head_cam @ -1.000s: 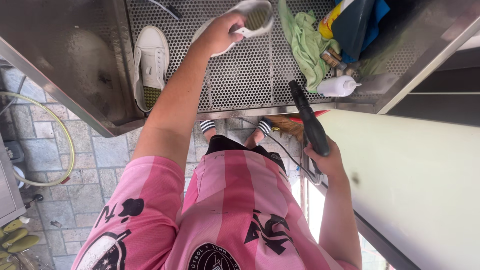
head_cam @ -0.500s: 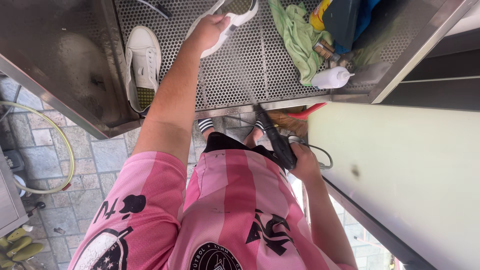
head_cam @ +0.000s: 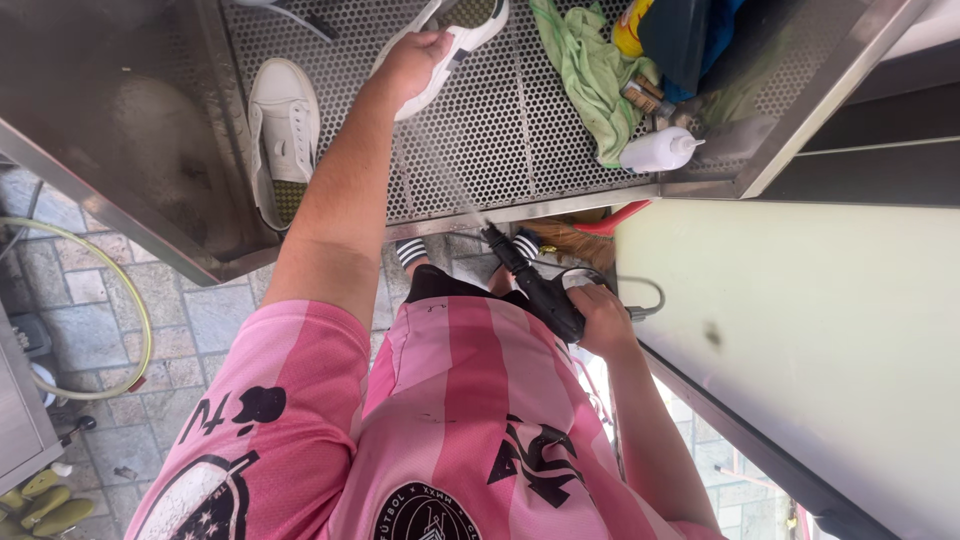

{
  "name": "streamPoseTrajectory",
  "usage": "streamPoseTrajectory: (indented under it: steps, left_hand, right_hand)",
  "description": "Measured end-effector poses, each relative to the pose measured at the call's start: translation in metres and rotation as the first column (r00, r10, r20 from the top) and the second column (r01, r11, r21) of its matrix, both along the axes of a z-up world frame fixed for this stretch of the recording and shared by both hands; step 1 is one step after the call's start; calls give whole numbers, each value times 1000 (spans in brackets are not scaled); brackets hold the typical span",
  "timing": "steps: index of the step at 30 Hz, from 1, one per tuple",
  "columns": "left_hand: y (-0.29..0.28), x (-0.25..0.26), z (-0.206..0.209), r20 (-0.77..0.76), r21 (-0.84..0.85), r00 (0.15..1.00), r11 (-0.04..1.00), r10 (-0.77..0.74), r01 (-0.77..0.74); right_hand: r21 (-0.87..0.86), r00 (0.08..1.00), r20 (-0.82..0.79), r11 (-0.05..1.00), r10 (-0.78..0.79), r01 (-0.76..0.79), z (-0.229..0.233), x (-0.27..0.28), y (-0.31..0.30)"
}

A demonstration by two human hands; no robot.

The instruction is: The person applies a cleaning solution to a white sneaker, then uses a handheld steam cleaner to treat the shoe's exterior and interior. The person handles multiple shoes, moving them on a perforated metal work surface and placing them into a sink area.

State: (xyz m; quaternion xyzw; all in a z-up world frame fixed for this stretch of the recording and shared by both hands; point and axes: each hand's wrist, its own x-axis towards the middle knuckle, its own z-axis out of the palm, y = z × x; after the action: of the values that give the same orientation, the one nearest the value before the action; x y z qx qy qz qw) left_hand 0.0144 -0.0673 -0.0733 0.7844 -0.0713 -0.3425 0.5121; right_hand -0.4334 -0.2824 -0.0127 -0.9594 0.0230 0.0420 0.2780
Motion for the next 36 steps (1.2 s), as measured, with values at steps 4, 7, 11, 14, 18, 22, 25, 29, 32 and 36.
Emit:
streamPoseTrajectory:
  steps: [4,7,11,14,18,22,25,29,32,36]
  left_hand:
    - [2,2,-1,22,20,1000,1000,7,-7]
    - [5,1,-3,-30,-26,999,1000,12,-13]
    - [-3,2,-10,-42,-172,999,985,-9,1]
    - [-4,-5,-21,304,-21,949,996,-79,90]
    - [-12,-2,-25,367,92,927,994,-80,50]
    - [6,21,-12,250,73,964,995,-88,72]
    - [20,34,-1,346,-41,934,993,-92,113]
    - [31,36,4,408,141,912,986,27,-92]
    - [41,18,4,763,118,643,962,69,-244]
    - [61,-16,12,670,379,720,917,-181,-123]
  right_hand:
    - [-34,995,38,995,-94,96,-1,1,-3]
    - [43,999,31,999,-29,28,-2,-1,-1]
    - [-2,996,18,997,-82,82,-4,3,-3]
    - [105,968,5,963,-249,247,-6,9,2]
    - [316,933,-99,878,-346,360,-6,17,6]
    - [364,911,-130,835,-392,412,-3,25,16]
    - [327,901,-184,840,-393,433,5,34,16]
    - [330,905,-189,843,-381,424,19,44,12]
    - [398,905,-157,814,-395,424,23,51,12]
    - [397,864,-225,767,-451,504,23,59,13]
